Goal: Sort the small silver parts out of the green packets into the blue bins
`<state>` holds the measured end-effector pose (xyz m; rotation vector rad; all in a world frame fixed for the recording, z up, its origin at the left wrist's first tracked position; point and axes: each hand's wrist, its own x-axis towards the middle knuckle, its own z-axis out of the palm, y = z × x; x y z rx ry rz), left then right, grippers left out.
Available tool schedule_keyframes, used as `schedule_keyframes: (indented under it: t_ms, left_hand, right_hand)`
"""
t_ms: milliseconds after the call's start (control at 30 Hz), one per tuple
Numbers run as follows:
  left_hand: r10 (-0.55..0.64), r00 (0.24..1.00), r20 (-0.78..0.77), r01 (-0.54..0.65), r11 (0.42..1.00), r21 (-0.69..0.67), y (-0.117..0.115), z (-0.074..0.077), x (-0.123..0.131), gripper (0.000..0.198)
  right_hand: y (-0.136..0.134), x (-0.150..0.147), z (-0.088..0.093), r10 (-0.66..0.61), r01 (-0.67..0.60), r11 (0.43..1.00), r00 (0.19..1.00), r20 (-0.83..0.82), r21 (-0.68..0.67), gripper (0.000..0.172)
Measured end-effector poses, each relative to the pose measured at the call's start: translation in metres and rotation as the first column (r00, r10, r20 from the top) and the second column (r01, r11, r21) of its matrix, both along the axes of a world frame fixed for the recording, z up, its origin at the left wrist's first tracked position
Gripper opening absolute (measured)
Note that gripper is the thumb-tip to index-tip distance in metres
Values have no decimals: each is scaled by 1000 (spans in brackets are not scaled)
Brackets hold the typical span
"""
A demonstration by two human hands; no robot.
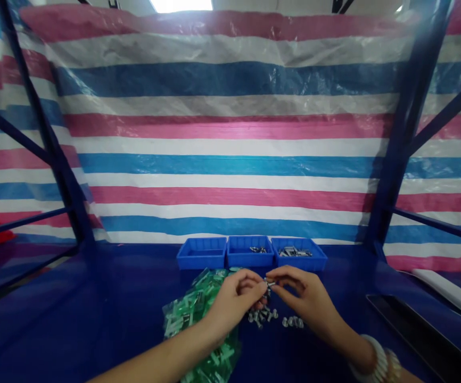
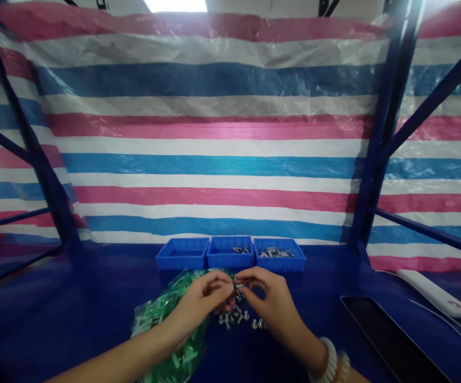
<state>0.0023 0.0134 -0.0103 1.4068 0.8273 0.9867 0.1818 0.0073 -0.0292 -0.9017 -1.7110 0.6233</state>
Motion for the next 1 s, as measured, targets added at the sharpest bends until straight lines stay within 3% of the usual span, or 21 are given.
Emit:
schedule_keyframes:
  t_ms: [100,233,300,400,533,667,767,933,1000]
  left_hand:
    - [-17,990,139,42,983,-181,-7,-2,2,29]
    - [4,971,241,62,963,-264,-8,-2,3,29]
    - [24,973,231,27,976,-216,-7,-1,2,27]
    - [67,989,133,-62,997,-40,-6,1,1,23]
    - [69,995,74,-80,984,157,-7,5,1,16]
    - [99,994,38,-105,956,275,-12,6,3,12]
    - [98,995,30,-103,950,295,-13,5,4,11]
    - [52,998,19,-55,981,186,-13,3,4,12]
    - [58,998,23,-61,986,157,-15,4,4,11]
  right_hand:
    - [-12,-9,4,-30,31,999,999,-23,33,22]
    - [-19,-14,7,-14,15,1000,999,-49,18,26]
    - [-20,-13,9,1,-4,1000,992,-124,-30,26]
    - [-18,-11,10,-2,-21,992,984,-181,-122,21]
    - [-14,-11,5,27,-53,975,992,-121,-218,35]
    - [-14,-14,2,19,-51,972,990,-138,-228,22]
    - [-17,-14,5,9,-38,985,986,-167,-168,12]
    - [-22,-12,12,-61,65,996,996,-64,58,3]
    - [-21,-11,12,-49,52,998,996,-69,48,4]
